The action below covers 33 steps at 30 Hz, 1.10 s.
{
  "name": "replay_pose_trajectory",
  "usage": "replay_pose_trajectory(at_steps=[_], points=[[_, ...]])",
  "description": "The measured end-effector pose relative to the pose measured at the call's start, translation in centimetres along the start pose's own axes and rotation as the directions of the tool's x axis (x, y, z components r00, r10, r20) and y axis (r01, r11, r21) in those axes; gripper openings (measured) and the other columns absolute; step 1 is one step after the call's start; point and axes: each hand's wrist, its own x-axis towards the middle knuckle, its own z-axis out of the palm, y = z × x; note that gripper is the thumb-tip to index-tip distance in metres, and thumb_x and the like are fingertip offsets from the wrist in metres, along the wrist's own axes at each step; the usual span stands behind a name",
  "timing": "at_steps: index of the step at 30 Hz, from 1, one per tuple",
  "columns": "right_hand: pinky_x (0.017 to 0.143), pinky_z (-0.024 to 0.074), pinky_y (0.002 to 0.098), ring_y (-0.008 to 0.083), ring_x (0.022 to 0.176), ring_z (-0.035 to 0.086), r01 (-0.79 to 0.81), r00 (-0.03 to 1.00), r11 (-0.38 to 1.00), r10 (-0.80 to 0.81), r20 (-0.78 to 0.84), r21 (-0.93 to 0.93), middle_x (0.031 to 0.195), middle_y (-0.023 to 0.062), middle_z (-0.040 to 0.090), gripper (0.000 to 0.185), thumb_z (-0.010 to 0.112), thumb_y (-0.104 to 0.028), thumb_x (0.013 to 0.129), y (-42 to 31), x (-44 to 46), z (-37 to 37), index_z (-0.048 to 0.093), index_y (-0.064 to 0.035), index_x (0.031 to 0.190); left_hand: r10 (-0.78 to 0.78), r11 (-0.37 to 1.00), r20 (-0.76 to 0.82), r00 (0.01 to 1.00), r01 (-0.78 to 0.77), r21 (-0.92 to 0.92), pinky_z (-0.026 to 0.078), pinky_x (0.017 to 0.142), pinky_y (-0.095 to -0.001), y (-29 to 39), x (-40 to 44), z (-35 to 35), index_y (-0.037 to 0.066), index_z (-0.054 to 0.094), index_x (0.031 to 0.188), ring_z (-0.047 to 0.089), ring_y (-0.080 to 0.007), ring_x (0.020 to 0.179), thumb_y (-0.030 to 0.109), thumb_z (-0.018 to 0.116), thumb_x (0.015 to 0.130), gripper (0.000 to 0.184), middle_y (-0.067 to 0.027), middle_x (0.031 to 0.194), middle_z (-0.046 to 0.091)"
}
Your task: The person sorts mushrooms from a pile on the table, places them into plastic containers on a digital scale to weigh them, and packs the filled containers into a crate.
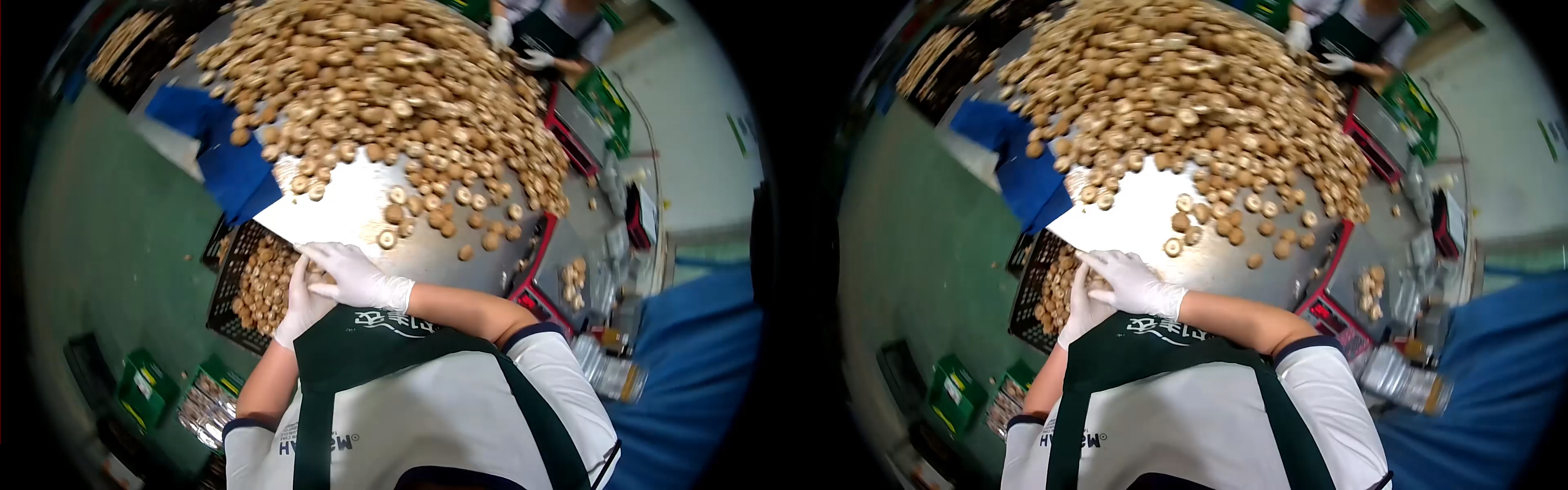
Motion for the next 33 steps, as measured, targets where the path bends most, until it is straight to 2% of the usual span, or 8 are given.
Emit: replay_pose_trajectory(at_steps=[9,12,16,19,22,24,27,33], points=[[0.099,0.0445,0.0395,0.0347,0.116,0.055,-0.334,0.576,0.811,0.579,-0.576,0.481,0.122,0.0205,0.056,0.049,0.065,-0.020,0.088,8.0,-17.2,-8.0,0.051,-0.0075,0.134,-0.672,0.693,0.122,0.731,0.561,0.452,0.038,0.106,-0.0460,-13.1,9.4,14.3,0.010,0.044,0.136,0.050,-0.0286,0.125,0.059,0.042,0.097,0.063,-0.0116,0.132,0.052],[0.091,0.0500,0.0327,0.0230,0.108,0.060,-0.089,0.308,0.832,0.545,-0.780,0.547,0.116,0.0113,0.059,0.041,0.067,-0.007,0.087,7.9,-22.2,-11.1,0.055,-0.0054,0.126,-0.654,0.646,0.072,0.753,0.507,0.570,0.044,0.101,-0.0413,-19.3,10.4,20.9,0.010,0.051,0.128,0.056,-0.0237,0.117,0.054,0.044,0.098,0.054,-0.0101,0.123,0.059],[0.097,0.0459,0.0333,0.0199,0.110,0.058,-0.335,-0.128,0.897,0.259,-0.957,0.288,0.117,0.0083,0.059,0.034,0.063,-0.002,0.087,9.4,-30.3,-17.1,0.057,-0.0052,0.121,-0.714,0.646,0.243,0.657,0.483,0.591,0.046,0.102,-0.0385,-28.6,8.9,29.1,0.009,0.050,0.129,0.057,-0.0222,0.117,0.049,0.050,0.097,0.052,-0.0114,0.125,0.057],[0.103,0.0413,0.0342,0.0207,0.114,0.055,-0.306,-0.312,0.902,0.208,-0.927,0.305,0.119,0.0099,0.059,0.030,0.060,-0.005,0.090,9.9,-35.6,-20.1,0.057,-0.0010,0.120,-0.774,0.631,0.405,0.488,0.527,0.570,0.045,0.102,-0.0367,-34.5,9.1,30.4,0.009,0.038,0.138,0.055,-0.0223,0.120,0.048,0.055,0.096,0.060,-0.0111,0.127,0.054],[0.099,0.0436,0.0327,0.0194,0.111,0.055,-0.231,-0.503,0.887,0.242,-0.830,0.399,0.117,0.0100,0.059,0.028,0.060,-0.007,0.093,13.1,-40.5,-20.0,0.058,0.0009,0.120,-0.769,0.537,0.235,0.595,0.399,0.744,0.040,0.105,-0.0390,-35.7,7.9,29.9,0.014,0.029,0.149,0.042,-0.0288,0.131,0.053,0.061,0.091,0.077,-0.0096,0.147,0.038],[0.099,0.0438,0.0358,0.0251,0.113,0.057,-0.567,-0.352,0.728,0.209,-0.913,0.385,0.119,0.0121,0.060,0.034,0.063,-0.010,0.090,15.4,-43.5,-18.4,0.058,-0.0038,0.123,-0.786,0.405,0.156,0.598,0.306,0.862,0.036,0.108,-0.0382,-33.7,8.5,27.9,0.018,0.018,0.156,0.031,-0.0298,0.138,0.048,0.062,0.091,0.083,-0.0059,0.155,0.026],[0.103,0.0388,0.0403,0.0309,0.117,0.054,-0.881,-0.123,0.369,0.423,-0.898,0.295,0.120,0.0137,0.061,0.043,0.064,-0.015,0.087,15.9,-44.5,-16.4,0.058,-0.0083,0.129,-0.740,0.353,0.082,0.668,0.281,0.892,0.042,0.103,-0.0347,-28.0,10.8,22.9,0.011,0.042,0.144,0.053,-0.0196,0.121,0.036,0.058,0.096,0.057,-0.0049,0.136,0.051],[0.105,0.0396,0.0396,0.0297,0.121,0.053,-0.719,-0.173,0.632,0.241,-0.955,0.290,0.130,0.0159,0.055,0.040,0.059,-0.008,0.092,12.4,-42.2,-17.9,0.055,-0.0044,0.132,-0.032,0.158,0.249,0.968,-0.241,0.957,0.048,0.089,-0.0289,-11.8,11.7,10.1,0.004,0.054,0.131,0.058,-0.0153,0.102,0.015,0.059,0.096,0.037,-0.0086,0.118,0.059]])
